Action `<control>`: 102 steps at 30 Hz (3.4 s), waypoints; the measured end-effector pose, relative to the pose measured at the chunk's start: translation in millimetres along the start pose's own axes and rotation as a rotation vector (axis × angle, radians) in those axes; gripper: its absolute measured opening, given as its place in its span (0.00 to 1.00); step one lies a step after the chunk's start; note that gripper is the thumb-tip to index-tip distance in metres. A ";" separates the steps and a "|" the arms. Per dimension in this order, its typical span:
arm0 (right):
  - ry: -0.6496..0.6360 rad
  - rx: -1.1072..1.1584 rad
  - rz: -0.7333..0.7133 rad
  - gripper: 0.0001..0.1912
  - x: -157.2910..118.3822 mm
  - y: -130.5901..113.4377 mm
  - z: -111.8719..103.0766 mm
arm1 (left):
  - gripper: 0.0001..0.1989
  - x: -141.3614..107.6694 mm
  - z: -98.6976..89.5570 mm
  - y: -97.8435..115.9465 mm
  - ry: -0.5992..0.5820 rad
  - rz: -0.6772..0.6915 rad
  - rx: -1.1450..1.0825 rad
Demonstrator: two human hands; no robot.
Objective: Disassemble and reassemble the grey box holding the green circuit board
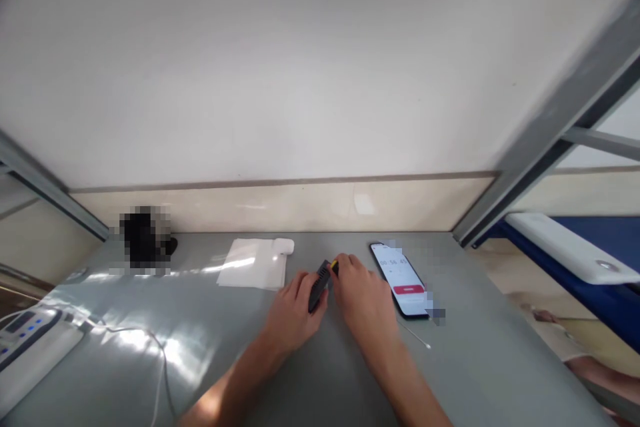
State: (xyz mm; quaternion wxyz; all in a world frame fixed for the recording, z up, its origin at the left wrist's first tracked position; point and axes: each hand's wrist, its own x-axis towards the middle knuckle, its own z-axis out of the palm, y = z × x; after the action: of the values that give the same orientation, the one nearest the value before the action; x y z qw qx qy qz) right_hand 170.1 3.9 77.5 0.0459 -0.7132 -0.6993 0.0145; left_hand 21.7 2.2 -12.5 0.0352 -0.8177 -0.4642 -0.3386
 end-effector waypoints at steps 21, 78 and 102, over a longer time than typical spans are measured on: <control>-0.082 -0.095 -0.227 0.07 1.8 3.0 -3.6 | 0.24 0.7 -1.5 -8.2 -0.195 -0.098 -0.176; 0.507 1.648 -0.298 0.09 -0.1 -5.0 -7.6 | 0.06 7.0 -18.9 11.9 0.066 -0.066 -0.290; 0.496 1.725 -0.323 0.06 -0.8 -6.7 -5.1 | 0.07 8.1 -17.9 14.2 0.115 -0.066 -0.315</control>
State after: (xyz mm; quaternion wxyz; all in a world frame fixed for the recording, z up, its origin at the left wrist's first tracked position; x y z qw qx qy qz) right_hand 163.8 3.0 83.1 0.7138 -0.3076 -0.5074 0.3722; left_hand 26.2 -6.6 9.7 -0.0780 -0.7767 -0.4292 -0.4543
